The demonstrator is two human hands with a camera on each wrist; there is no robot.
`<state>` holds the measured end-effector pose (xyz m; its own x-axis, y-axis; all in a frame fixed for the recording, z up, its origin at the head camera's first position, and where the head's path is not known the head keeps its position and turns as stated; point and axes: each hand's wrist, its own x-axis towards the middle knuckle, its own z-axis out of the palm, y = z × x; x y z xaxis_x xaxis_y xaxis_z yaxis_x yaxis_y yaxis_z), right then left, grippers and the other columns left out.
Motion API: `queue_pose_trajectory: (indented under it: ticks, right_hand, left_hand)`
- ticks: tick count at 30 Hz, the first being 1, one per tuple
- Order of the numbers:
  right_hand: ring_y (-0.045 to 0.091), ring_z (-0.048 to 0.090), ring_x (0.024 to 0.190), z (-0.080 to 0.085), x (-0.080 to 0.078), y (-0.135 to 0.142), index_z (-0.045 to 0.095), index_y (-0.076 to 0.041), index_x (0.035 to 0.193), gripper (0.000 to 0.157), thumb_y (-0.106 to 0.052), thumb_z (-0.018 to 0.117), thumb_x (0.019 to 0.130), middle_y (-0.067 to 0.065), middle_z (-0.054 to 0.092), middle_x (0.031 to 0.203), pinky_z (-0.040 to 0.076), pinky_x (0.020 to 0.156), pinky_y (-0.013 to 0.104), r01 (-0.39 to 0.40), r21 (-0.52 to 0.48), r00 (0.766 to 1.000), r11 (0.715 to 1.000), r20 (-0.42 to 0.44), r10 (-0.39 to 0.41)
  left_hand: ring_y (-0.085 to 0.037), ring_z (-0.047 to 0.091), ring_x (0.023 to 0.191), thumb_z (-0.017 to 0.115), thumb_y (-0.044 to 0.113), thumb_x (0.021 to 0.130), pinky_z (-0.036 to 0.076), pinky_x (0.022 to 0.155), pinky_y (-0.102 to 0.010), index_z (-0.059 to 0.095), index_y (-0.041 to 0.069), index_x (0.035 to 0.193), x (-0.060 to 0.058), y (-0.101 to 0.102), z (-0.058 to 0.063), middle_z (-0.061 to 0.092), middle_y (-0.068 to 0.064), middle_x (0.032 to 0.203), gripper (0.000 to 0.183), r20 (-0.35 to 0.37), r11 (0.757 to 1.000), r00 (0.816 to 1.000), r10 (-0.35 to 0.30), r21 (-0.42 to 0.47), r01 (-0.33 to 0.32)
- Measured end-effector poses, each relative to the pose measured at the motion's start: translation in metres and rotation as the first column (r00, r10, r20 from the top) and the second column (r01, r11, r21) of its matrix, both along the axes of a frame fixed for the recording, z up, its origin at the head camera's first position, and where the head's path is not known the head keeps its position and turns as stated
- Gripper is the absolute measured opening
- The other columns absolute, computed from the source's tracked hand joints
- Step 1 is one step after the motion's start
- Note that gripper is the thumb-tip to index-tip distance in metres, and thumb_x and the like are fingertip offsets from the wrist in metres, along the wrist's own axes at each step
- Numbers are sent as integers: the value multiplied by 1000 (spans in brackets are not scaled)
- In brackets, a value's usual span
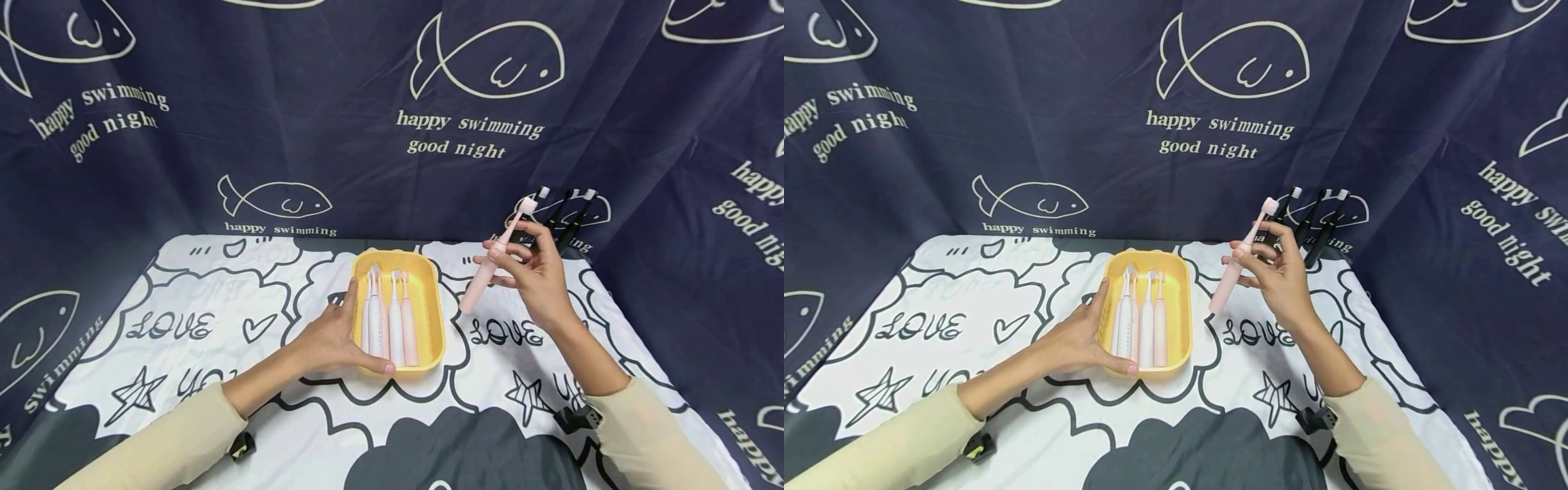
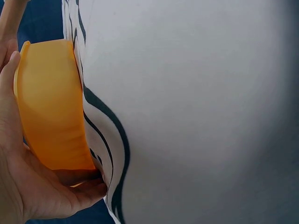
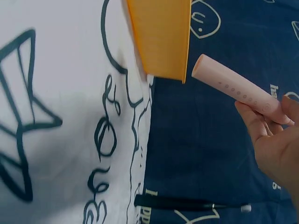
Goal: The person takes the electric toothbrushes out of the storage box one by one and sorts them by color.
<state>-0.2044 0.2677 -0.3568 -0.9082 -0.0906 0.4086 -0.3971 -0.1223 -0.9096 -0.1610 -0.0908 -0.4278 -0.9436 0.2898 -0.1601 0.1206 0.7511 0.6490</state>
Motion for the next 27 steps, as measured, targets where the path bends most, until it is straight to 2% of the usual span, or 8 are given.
queue_pose_trajectory:
  ticks: [4,13,22,27]
  right_hand:
    - [23,87,100,0,-1,11,48,-12,151,52,10,66,108,2,85,116,70,81,38,16,-16,1000,1000,-6,-16]
    - [25,88,100,-1,-3,33,45,-3,151,52,15,65,106,6,86,114,70,80,39,31,-70,999,997,-32,-33]
    - [24,88,100,-2,-7,49,50,-11,145,50,15,66,106,7,86,114,70,80,38,61,-92,998,994,-18,-63]
    - [24,88,98,-4,-10,60,51,-11,143,49,17,64,105,8,87,111,70,81,38,65,-132,997,989,-25,-68]
  left_hand:
    - [-34,56,145,101,84,53,55,115,-57,-14,26,182,0,0,0,41,-27,174,182,7,1000,1000,2,2,-2]
    - [-34,58,141,101,85,52,55,114,-56,-14,29,182,0,0,0,41,-27,174,182,20,1000,1000,10,-3,-10]
    - [-35,56,146,101,84,53,54,116,-57,-14,27,182,0,-1,0,40,-27,176,182,22,1000,1000,8,0,-8]
    - [-35,57,145,101,84,53,54,116,-57,-13,27,182,1,-1,1,38,-28,176,182,23,1000,1000,10,0,-10]
